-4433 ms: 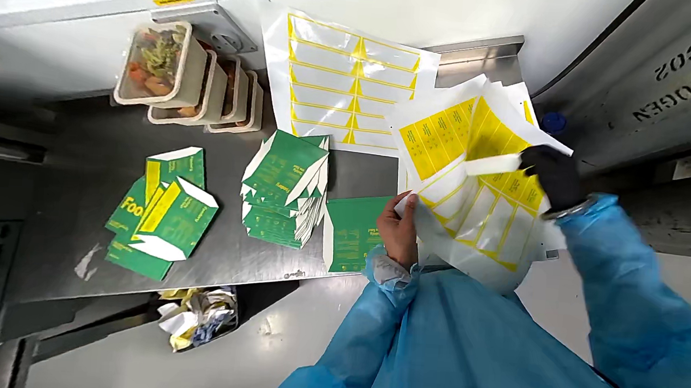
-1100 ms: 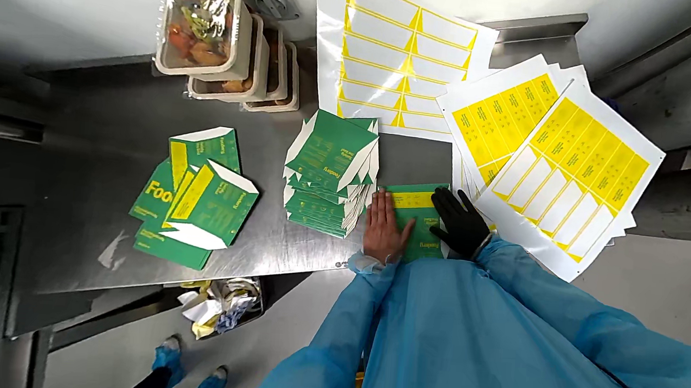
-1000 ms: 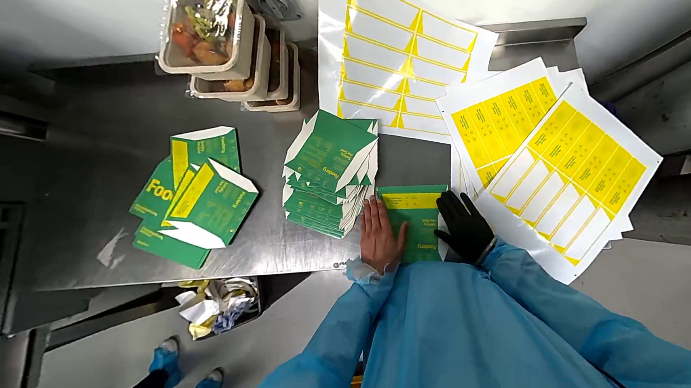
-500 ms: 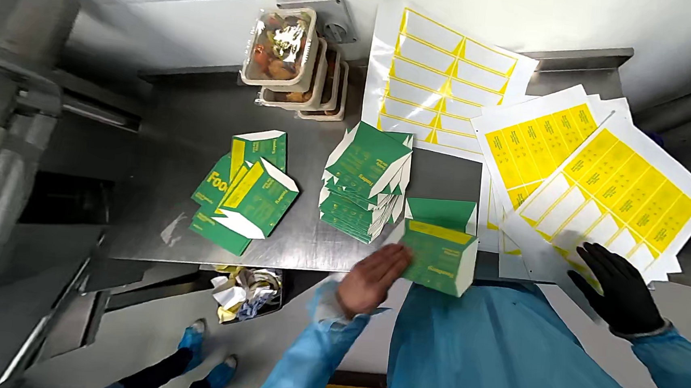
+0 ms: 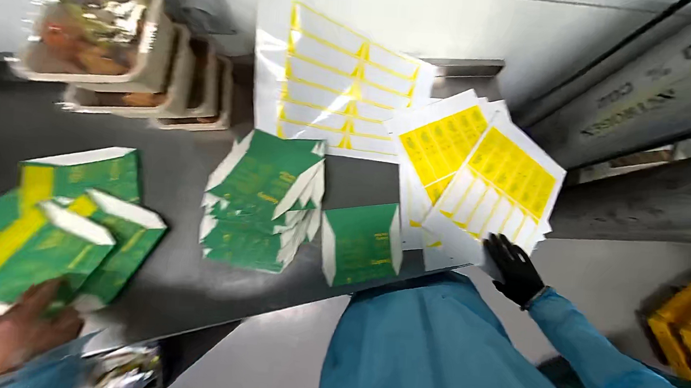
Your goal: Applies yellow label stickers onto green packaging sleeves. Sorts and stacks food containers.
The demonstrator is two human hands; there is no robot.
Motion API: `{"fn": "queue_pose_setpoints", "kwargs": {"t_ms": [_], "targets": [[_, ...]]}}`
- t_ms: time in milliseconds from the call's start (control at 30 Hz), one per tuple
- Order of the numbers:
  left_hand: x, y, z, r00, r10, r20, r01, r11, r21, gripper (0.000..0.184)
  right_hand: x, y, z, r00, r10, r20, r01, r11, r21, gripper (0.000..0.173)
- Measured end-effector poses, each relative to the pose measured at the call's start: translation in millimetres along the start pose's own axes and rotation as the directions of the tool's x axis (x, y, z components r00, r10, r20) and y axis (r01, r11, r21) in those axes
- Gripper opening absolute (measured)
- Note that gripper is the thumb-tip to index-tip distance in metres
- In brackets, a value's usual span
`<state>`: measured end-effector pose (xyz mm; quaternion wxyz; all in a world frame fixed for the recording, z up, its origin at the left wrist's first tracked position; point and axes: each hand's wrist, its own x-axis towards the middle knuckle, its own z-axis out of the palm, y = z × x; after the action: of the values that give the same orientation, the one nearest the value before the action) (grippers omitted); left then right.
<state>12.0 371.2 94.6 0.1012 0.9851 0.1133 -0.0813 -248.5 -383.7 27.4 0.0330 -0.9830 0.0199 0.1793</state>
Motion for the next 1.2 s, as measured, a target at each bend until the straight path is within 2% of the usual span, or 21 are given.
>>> {"fn": "queue_pose_setpoints", "kwargs": {"t_ms": [67,133,200,233,300,367,433,467,500,600,633,700,767,833,900,967,1000,1033,1067,1133,1200], "targets": [[-10,27,-10,0.999,0.041,-0.016,-0.042,0.998,-0.043,0.05,-2,13,14,0.993,-0.054,-0.108,0.051,0.998,-0.03,0.092],[-33,66,-3,0.956,0.243,-0.164,-0.271,0.946,-0.177,0.039,-4,16,8,0.992,-0.072,-0.106,0.068,0.997,-0.041,0.078],[-55,104,44,0.855,0.428,-0.294,-0.519,0.726,-0.451,0.028,-11,13,-5,0.974,-0.082,-0.21,0.071,0.996,-0.061,0.051],[-78,138,70,0.857,0.433,-0.278,-0.499,0.566,-0.656,0.025,-13,9,-12,0.942,-0.09,-0.323,0.068,0.995,-0.079,0.037],[-131,225,103,0.862,0.505,-0.038,-0.224,0.313,-0.923,0.033,-6,-11,-34,0.862,-0.032,-0.505,0.013,0.999,-0.041,0.028],[-167,298,126,0.71,0.665,0.23,0.07,0.258,-0.964,0.072,9,-47,-60,0.804,0.065,-0.59,-0.034,0.997,0.064,0.028],[-184,351,141,0.596,0.706,0.382,0.339,0.209,-0.917,0.105,23,-93,-82,0.829,0.081,-0.553,0.008,0.987,0.158,0.033],[-188,370,146,0.579,0.697,0.423,0.448,0.162,-0.88,0.106,30,-112,-92,0.869,0.04,-0.493,0.083,0.971,0.225,0.038],[-190,385,147,0.589,0.665,0.46,0.504,0.143,-0.852,0.097,35,-126,-99,0.911,-0.034,-0.41,0.174,0.935,0.309,0.048],[-180,407,148,0.754,0.434,0.493,0.416,0.264,-0.87,0.048,46,-128,-95,0.895,-0.238,-0.377,0.41,0.77,0.489,0.065],[-175,407,147,0.801,0.385,0.458,0.351,0.317,-0.881,0.037,46,-114,-88,0.881,-0.243,-0.407,0.433,0.762,0.483,0.069],[-165,402,135,0.85,0.316,0.422,0.303,0.362,-0.881,0.024,46,-72,-70,0.87,-0.228,-0.437,0.407,0.833,0.375,0.08],[-156,394,118,0.852,0.258,0.456,0.367,0.327,-0.871,0.022,49,-28,-45,0.904,-0.233,-0.358,0.331,0.912,0.241,0.089],[-147,383,110,0.827,0.25,0.504,0.466,0.198,-0.862,0.021,57,2,-23,0.923,-0.229,-0.31,0.288,0.944,0.161,0.084],[-149,377,111,0.839,0.258,0.479,0.486,0.044,-0.873,0.026,67,13,-5,0.867,-0.265,-0.423,0.342,0.932,0.117,0.049],[-168,366,129,0.857,0.314,0.409,0.45,-0.067,-0.891,0.057,72,8,-1,0.798,-0.275,-0.537,0.382,0.919,0.097,0.029],[-181,357,145,0.846,0.375,0.378,0.449,-0.121,-0.885,0.079,72,3,-4,0.759,-0.264,-0.595,0.389,0.917,0.089,0.025],[-195,356,161,0.827,0.448,0.339,0.444,-0.15,-0.884,0.091,72,-3,-9,0.727,-0.253,-0.638,0.385,0.92,0.074,0.024],[-211,366,174,0.818,0.483,0.313,0.413,-0.115,-0.903,0.086,73,-8,-16,0.704,-0.254,-0.663,0.375,0.926,0.044,0.024],[-240,398,183,0.771,0.527,0.358,0.379,0.073,-0.923,0.065,68,-16,-24,0.686,-0.306,-0.66,0.38,0.924,-0.033,0.025],[-256,436,180,0.758,0.493,0.427,0.418,0.136,-0.898,0.045,63,-19,-30,0.659,-0.374,-0.653,0.431,0.899,-0.08,0.024]]}}
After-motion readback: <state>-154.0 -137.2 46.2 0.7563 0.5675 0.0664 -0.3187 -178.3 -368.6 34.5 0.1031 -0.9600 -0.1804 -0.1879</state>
